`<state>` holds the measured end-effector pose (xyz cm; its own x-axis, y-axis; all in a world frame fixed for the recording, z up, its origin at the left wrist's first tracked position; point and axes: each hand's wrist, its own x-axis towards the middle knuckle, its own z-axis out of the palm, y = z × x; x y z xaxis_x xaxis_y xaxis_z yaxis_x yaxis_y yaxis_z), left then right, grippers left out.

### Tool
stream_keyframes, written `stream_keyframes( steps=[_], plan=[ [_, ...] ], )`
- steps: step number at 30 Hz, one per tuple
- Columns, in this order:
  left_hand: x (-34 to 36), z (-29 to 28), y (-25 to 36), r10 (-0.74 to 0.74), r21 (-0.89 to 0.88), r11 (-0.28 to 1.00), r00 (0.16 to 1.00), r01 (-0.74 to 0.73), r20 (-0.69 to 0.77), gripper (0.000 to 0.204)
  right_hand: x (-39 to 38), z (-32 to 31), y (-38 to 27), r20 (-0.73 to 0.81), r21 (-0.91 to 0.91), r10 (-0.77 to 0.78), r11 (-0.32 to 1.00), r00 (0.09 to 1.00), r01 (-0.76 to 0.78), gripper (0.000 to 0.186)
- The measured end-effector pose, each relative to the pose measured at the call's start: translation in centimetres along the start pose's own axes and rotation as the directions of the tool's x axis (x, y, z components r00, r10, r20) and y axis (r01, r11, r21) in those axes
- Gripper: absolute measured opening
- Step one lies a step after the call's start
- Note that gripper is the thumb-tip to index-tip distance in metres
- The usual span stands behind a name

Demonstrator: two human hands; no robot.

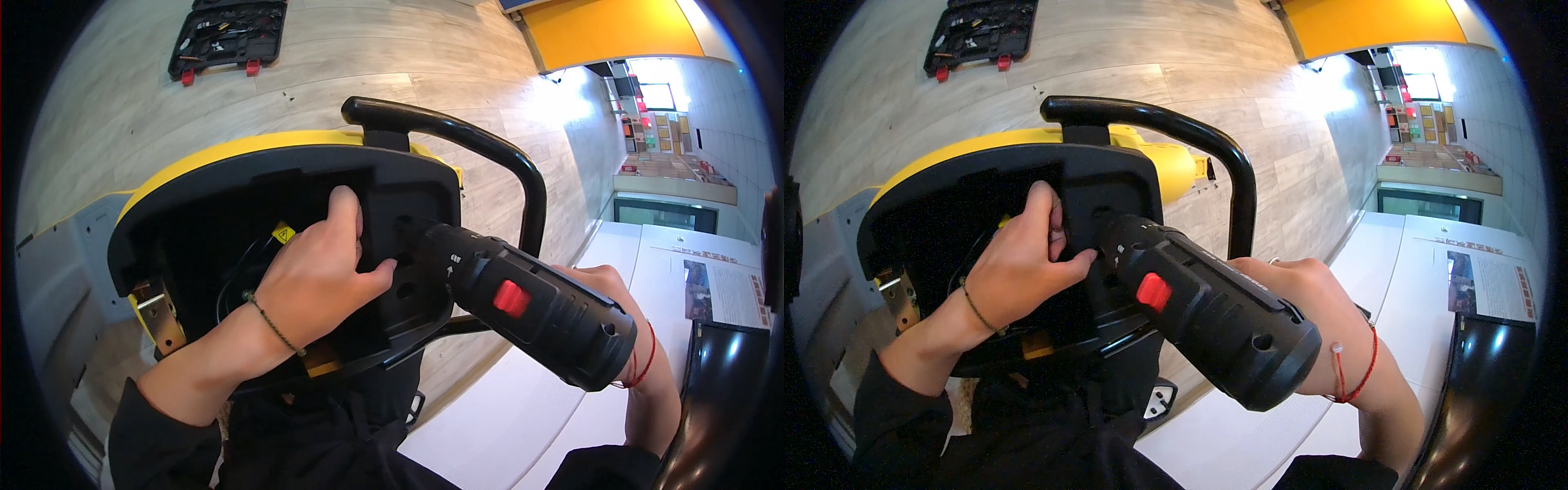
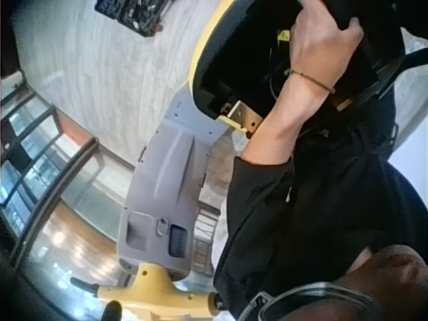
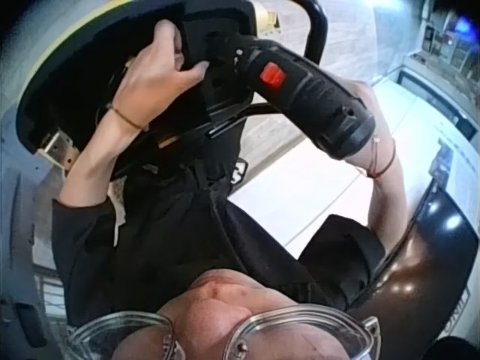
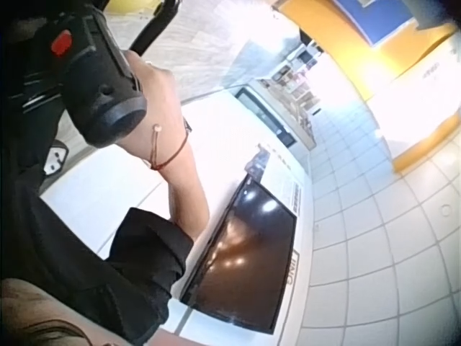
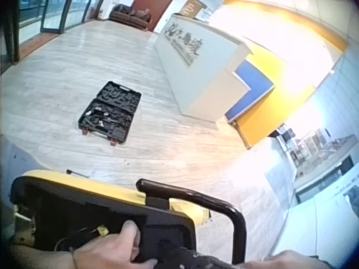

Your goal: Installing the seat assembly and screwing it into place on an electric scooter using a power drill.

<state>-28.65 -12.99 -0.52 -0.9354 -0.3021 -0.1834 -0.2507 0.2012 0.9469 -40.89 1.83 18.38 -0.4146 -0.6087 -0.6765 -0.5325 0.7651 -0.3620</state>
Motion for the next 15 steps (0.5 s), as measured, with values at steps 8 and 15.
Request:
stream_keyframes(
  steps=[8,15],
  plan=[
    [-0.2,-1.5,0.7,-0.060,-0.013,0.998,0.990,0.063,0.127,0.030,-10.1,0.1,3.1,-0.109,0.275,0.514,0.838,0.851,-0.471,0.037],
    [-1.4,-4.2,2.2,-0.019,-0.129,0.990,0.970,0.052,0.242,0.012,-15.7,15.8,12.7,-0.471,0.226,0.193,0.970,0.861,-0.093,0.037]
  ],
)
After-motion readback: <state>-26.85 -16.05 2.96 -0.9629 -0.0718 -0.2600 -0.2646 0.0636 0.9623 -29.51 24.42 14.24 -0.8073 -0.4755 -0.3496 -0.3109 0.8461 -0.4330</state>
